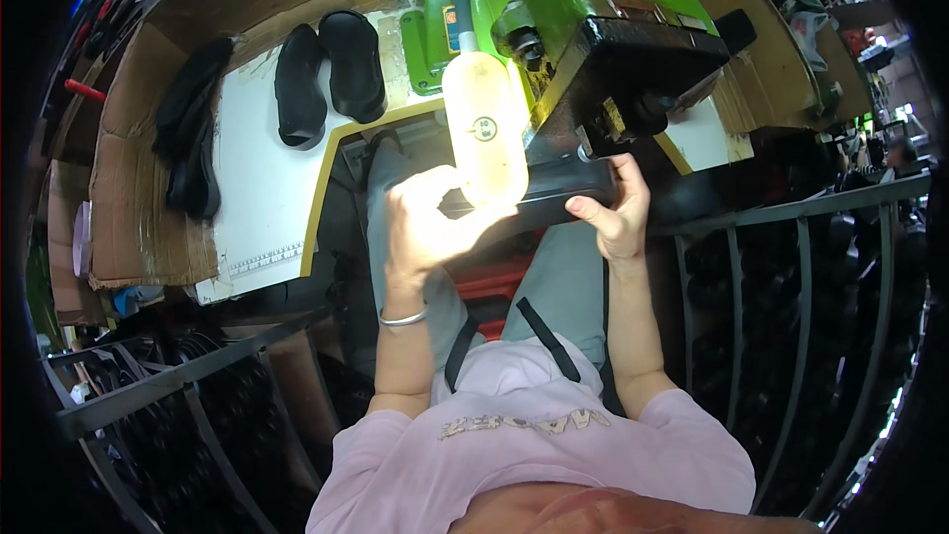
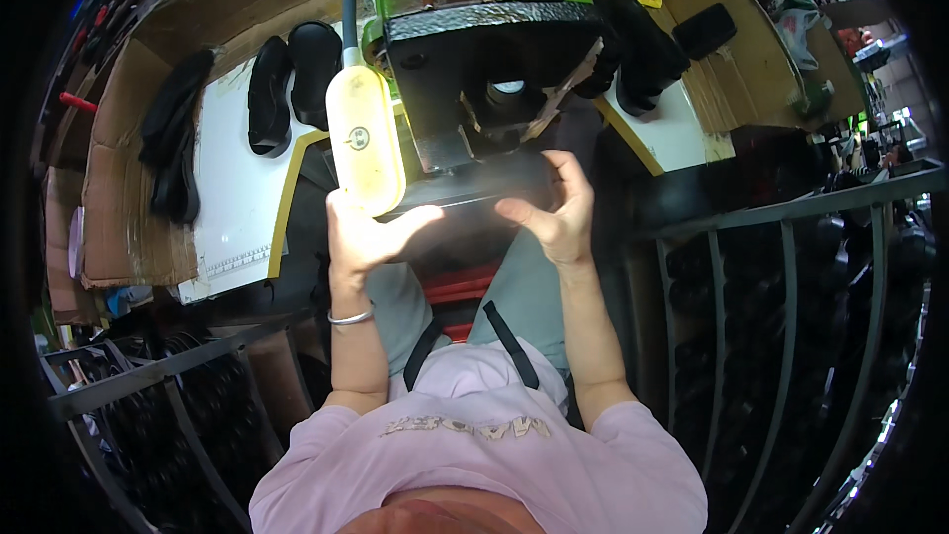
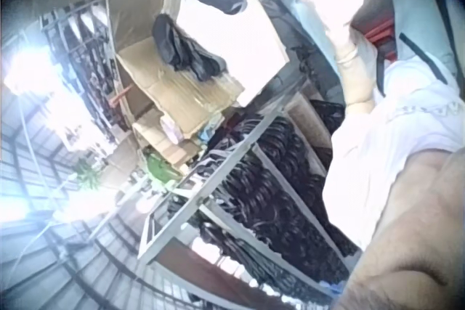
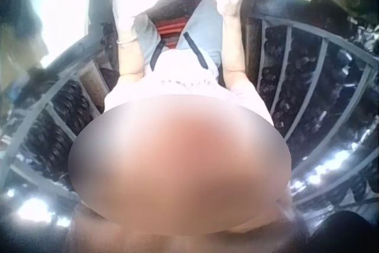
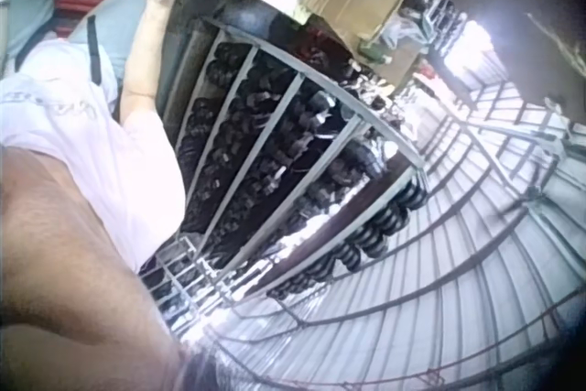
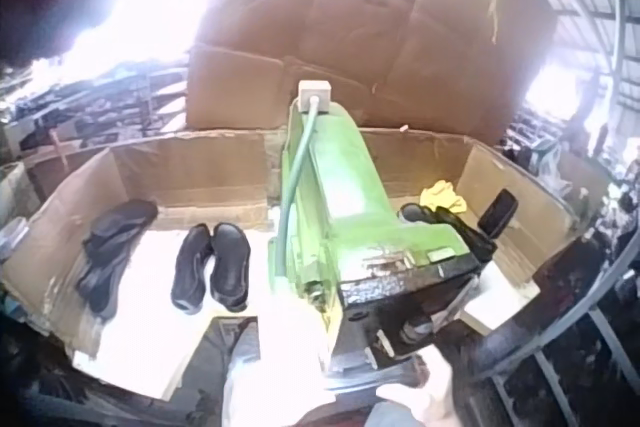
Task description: The person repeatedly picks up black shoe parts from a white surface and presses them against a green grinding machine. The person holds each part with both hands, rotates it to grind different edges, and then places it back on the surface. This cycle is performed multiple times on several shoe parts.
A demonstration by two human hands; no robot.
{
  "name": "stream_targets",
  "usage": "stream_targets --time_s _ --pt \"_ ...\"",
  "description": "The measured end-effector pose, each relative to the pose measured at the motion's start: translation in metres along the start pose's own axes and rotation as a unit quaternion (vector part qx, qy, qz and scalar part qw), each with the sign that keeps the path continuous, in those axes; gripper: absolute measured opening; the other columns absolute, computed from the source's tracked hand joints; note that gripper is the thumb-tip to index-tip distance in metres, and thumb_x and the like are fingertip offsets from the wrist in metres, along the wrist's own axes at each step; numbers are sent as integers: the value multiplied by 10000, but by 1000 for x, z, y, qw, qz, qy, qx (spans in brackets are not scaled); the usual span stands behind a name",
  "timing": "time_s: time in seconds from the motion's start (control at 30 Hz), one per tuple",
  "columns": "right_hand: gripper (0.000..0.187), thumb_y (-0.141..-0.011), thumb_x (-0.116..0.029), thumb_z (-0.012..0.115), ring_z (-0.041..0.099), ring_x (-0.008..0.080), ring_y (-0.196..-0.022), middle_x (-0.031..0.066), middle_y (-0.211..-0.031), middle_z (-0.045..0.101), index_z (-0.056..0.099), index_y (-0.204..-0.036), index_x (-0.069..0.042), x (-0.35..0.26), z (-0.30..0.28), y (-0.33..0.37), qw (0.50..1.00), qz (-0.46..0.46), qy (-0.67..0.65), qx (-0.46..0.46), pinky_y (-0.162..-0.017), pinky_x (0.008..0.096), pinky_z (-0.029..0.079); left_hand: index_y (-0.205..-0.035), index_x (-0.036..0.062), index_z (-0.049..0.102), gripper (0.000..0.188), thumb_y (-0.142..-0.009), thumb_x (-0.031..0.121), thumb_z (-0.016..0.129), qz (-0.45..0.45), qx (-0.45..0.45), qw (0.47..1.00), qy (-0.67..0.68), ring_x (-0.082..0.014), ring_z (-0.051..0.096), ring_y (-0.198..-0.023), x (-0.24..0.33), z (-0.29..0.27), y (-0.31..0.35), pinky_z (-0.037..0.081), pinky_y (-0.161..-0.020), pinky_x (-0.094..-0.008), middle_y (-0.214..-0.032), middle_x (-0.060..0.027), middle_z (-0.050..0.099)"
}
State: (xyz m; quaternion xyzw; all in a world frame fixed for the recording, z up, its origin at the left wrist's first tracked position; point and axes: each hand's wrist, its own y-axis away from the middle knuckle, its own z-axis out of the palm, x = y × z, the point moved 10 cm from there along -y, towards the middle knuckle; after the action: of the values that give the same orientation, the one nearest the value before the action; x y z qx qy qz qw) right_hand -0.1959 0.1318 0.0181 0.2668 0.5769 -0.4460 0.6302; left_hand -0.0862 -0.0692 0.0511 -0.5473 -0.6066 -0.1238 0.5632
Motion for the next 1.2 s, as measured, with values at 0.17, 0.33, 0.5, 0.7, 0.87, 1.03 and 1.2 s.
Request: stream_targets --time_s 0.17,0.33,0.5,0.7,0.87,1.03,1.2 --pt "485 -684 -69 858 618 129 -894 78 -969 654 544 -1046 4 11 27 8 999 -11 39 -17 -810 269 495 -735 17 657 362 -586 233 908 -21 -9 999 -25 -205 660 -598 -22 -25 10 515 -588 -292 -681 -112 668" --pt "509 -662 -66 871 622 138 -888 73 -973 653 542 -1047 -8 17 32 13 998 -7 63 -23 -814 277 496 -717 14 633 342 -593 189 900 -16 0 1000 -26 -182 641 -569 -26 -30 19 501 -566 -283 -644 -95 650" --pt "638 -590 -62 916 617 143 -883 63 -960 629 501 -1073 -25 25 46 13 995 -34 91 -29 -789 279 509 -713 25 627 317 -618 175 890 -98 20 995 9 -127 595 -546 -55 -37 54 468 -540 -267 -624 -57 635" --pt "737 -576 -37 918 604 156 -909 79 -1011 591 431 -1130 -38 21 45 22 990 -103 100 11 -803 282 509 -885 19 636 346 -709 217 858 -169 28 983 66 -139 663 -695 -60 -11 95 511 -637 -269 -752 -84 685" --pt "657 -649 -20 879 587 141 -909 76 -1016 571 421 -1120 -38 10 23 25 995 -94 10 26 -819 273 496 -888 11 659 358 -687 230 859 -34 11 997 -64 -260 695 -721 -4 -3 53 540 -656 -320 -822 -125 703" --pt "600 -689 -38 859 581 135 -906 72 -1016 570 426 -1104 -44 12 8 25 995 -76 -20 64 -830 266 486 -902 2 698 327 -697 215 839 -3 -30 998 -53 -256 705 -750 16 -5 16 546 -685 -315 -849 -127 716" --pt "578 -688 -29 854 586 136 -899 69 -997 583 433 -1084 -45 11 6 24 996 -59 -17 69 -819 266 490 -909 -9 698 327 -692 190 840 -49 -41 998 -12 -248 710 -770 0 1 23 544 -716 -306 -862 -138 718"
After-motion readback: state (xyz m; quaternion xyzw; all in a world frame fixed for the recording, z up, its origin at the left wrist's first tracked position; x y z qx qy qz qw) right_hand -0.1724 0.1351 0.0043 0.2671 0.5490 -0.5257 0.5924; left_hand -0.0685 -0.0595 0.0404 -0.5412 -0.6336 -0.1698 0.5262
